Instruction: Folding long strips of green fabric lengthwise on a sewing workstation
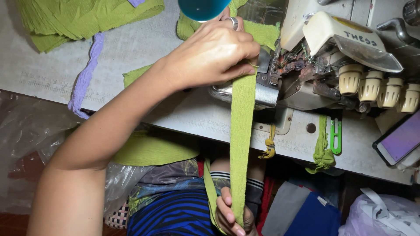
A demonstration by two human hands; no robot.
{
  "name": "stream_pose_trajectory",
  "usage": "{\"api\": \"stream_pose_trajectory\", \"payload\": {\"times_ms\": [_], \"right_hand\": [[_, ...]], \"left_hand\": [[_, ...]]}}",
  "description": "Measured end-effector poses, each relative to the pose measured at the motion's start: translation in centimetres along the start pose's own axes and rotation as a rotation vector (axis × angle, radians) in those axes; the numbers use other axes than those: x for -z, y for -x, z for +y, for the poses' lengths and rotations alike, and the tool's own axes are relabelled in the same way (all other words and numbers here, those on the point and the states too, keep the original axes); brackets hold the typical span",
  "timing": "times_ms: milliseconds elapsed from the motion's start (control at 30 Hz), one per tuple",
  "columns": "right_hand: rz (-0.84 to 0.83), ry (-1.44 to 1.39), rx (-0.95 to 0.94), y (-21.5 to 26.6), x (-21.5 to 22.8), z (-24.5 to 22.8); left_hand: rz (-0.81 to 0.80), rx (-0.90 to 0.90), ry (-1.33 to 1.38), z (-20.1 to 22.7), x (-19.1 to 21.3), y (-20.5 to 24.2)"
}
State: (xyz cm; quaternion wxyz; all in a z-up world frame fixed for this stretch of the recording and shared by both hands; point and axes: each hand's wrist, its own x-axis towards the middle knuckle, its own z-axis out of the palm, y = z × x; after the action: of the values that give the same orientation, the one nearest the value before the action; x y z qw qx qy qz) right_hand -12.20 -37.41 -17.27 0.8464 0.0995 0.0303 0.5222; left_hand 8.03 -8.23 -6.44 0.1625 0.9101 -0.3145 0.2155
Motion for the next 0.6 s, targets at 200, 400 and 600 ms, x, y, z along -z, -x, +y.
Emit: {"api": "stream_pose_trajectory", "payload": {"times_ms": [200,400,600], "right_hand": [[0.147,0.081,-0.052,0.4,1.4,-0.2],[0.247,0.154,-0.116,2.1,4.5,-0.8],[0.475,0.621,-0.352,2.8,8.9,-2.2]], "left_hand": [[0.140,0.028,-0.144,2.1,0.3,0.0],[0.178,0.216,-0.567,9.5,-0.7,0.6],[-0.082,0.451,-0.869,13.6,-2.3,2.4]]}}
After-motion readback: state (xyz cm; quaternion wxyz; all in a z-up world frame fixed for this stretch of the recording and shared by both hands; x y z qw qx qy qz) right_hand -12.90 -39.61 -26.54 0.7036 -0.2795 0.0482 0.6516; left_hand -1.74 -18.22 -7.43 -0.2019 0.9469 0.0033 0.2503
